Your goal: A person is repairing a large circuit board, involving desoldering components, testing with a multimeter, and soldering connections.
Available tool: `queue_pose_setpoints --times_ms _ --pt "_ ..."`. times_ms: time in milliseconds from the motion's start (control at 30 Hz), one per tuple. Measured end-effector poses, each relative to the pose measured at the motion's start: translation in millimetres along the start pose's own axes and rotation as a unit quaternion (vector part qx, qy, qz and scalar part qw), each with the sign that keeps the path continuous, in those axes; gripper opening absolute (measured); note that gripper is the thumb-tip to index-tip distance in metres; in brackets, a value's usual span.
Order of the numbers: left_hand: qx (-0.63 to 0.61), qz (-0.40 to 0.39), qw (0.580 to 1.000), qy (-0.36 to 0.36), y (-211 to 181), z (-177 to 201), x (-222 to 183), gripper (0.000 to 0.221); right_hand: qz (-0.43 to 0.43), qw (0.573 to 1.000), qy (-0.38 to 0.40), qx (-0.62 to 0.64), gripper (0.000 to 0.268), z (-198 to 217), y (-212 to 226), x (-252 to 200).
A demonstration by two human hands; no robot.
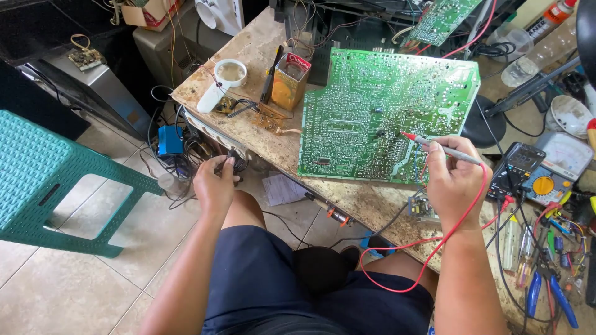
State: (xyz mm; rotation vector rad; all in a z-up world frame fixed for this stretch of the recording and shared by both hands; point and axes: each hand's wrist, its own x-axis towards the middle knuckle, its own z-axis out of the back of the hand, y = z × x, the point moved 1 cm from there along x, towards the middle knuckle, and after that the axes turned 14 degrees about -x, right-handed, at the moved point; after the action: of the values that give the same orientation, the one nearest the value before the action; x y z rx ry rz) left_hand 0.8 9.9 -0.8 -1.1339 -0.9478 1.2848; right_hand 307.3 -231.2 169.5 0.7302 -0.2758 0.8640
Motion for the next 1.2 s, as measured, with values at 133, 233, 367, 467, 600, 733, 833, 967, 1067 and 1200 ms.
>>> queue_pose_setpoints --times_ms 133,233,367,467,600,733,833,967,1067,1200 --pt "-0.033 0.017 0.999 -0.02 0 -7 -3 0.026 -0.003 1.0 -0.004 -0.02 0.009 0 -1 0" --pt "-0.024 0.012 0.999 -0.028 3 -10 -2 0.028 -0.003 0.999 -0.014 -0.041 0.007 -5 -8 -2" --pt "-0.045 -0.065 0.996 -0.043 17 -15 5 0.024 0.025 0.997 -0.067 -0.042 0.005 -6 -12 -2" --pt "-0.006 -0.057 0.998 -0.035 8 -17 -4 0.027 0.015 0.997 -0.067 -0.038 0.004 -2 -13 -2" --pt "0.002 -0.036 0.999 -0.024 33 -12 18 0.033 0.013 0.997 -0.072 -0.022 0.003 -4 -8 0" --pt "-0.122 0.021 0.992 0.016 -32 -2 -23 0.033 0.023 0.997 -0.073 -0.031 0.003 -6 -6 1" --pt "-0.126 0.014 0.991 0.051 -35 -7 -24 0.034 -0.015 0.996 -0.076 -0.047 0.005 0 -5 0" --pt "-0.137 -0.045 0.987 0.071 -19 -8 -19 0.033 -0.021 0.997 -0.074 -0.025 0.008 -1 -1 0" --pt "-0.143 -0.06 0.984 0.089 -9 -3 -20 0.032 -0.015 0.997 -0.07 -0.019 0.007 -3 -4 -1" --pt "-0.024 -0.029 0.999 -0.008 15 19 -33 0.017 0.004 0.999 -0.001 -0.035 0.017 5 1 6"
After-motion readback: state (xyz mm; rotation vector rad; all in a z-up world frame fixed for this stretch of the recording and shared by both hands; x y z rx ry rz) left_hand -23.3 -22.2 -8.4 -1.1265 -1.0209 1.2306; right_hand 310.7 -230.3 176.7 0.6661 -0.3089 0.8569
